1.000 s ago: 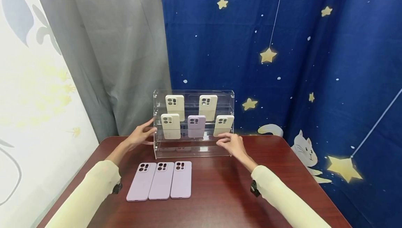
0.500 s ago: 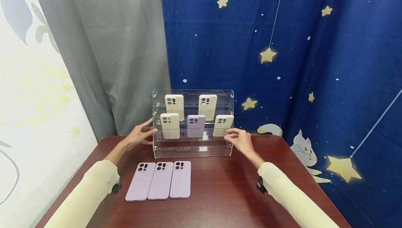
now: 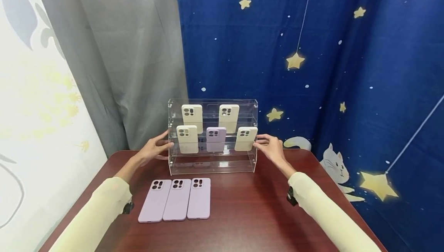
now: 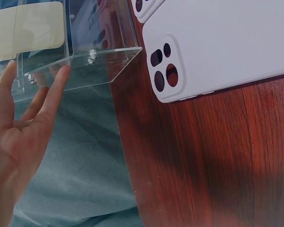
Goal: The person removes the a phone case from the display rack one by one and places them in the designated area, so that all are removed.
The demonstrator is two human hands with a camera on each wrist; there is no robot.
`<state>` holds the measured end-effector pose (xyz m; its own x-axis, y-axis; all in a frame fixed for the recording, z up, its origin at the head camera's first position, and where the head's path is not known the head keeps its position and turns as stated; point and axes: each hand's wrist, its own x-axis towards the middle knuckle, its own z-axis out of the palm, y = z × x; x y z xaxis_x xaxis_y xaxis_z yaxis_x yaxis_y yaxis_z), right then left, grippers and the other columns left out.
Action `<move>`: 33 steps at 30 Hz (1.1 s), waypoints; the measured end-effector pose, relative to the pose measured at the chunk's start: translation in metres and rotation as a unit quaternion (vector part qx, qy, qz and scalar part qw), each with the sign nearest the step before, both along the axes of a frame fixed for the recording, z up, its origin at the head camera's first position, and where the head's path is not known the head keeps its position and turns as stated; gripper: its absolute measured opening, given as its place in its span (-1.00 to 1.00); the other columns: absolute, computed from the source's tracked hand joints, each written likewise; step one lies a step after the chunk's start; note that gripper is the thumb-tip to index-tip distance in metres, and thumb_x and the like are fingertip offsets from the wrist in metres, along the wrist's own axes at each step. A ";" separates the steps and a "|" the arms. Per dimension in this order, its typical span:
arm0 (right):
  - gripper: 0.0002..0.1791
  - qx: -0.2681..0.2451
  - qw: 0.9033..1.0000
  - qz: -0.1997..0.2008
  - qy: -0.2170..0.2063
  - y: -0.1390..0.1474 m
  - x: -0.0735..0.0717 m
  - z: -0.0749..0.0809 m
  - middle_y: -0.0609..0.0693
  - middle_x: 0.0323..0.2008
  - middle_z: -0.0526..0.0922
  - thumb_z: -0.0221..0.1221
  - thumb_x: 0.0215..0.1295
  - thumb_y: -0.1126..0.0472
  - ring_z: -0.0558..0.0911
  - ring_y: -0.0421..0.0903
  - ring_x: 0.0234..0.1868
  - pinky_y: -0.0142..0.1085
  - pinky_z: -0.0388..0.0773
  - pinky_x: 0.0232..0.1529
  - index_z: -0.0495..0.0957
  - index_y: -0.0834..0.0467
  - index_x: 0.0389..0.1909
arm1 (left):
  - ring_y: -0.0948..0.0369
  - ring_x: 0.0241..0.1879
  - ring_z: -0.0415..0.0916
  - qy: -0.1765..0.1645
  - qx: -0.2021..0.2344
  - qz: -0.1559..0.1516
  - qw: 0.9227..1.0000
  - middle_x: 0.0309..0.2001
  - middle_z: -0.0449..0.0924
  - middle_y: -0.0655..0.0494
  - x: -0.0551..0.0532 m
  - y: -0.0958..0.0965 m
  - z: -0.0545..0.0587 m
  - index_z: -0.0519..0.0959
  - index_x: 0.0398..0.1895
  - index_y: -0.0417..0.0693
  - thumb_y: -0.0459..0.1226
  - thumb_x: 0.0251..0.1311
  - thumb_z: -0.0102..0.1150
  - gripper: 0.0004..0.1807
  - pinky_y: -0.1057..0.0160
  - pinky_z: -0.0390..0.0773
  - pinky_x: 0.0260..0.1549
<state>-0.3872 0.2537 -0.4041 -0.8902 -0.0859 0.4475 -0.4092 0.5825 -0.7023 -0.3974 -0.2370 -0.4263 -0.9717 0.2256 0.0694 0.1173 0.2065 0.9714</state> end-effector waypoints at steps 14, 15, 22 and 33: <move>-0.49 0.014 1.000 -0.019 0.015 -0.005 -0.010 0.012 0.28 -0.05 0.76 0.45 0.28 0.29 0.77 0.18 -0.05 -0.30 0.68 0.11 0.61 0.36 0.22 | -0.38 0.33 0.39 0.008 0.000 -0.006 1.000 0.48 0.20 -0.50 0.001 -0.002 0.001 -0.05 0.70 0.29 -0.21 0.47 0.27 -0.09 -0.29 0.70 -0.01; -0.48 0.012 1.000 -0.019 0.013 -0.006 -0.011 0.013 0.28 -0.04 0.76 0.45 0.28 0.28 0.77 0.19 -0.03 -0.23 0.57 0.28 0.60 0.36 0.22 | -0.38 0.32 0.40 0.008 0.001 -0.006 1.000 0.47 0.20 -0.50 0.001 -0.001 0.000 -0.04 0.70 0.29 -0.21 0.47 0.27 -0.09 -0.27 0.71 -0.02; -0.48 0.019 0.999 -0.026 0.016 -0.011 -0.015 0.017 0.29 -0.03 0.75 0.42 0.31 0.29 0.75 0.17 0.01 -0.03 0.73 0.08 0.58 0.35 0.26 | -0.38 0.34 0.38 0.009 -0.002 -0.006 1.000 0.48 0.19 -0.49 0.002 0.000 0.000 -0.05 0.70 0.31 -0.21 0.49 0.24 -0.11 -0.29 0.69 0.01; -0.61 0.011 0.999 -0.017 0.032 -0.016 -0.015 0.021 0.31 -0.09 0.76 0.40 0.32 0.35 0.76 0.20 -0.01 0.07 0.74 0.01 0.65 0.37 0.13 | -0.37 0.32 0.40 0.009 -0.005 -0.005 1.000 0.48 0.19 -0.50 0.005 0.001 0.001 -0.04 0.70 0.34 -0.22 0.51 0.21 -0.13 -0.25 0.72 -0.01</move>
<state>-0.4022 0.2372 -0.3836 -0.8628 -0.0665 0.5011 -0.4319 0.6122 -0.6623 -0.3928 -0.2363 -0.4251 -0.9680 0.2361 0.0852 0.1374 0.2141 0.9671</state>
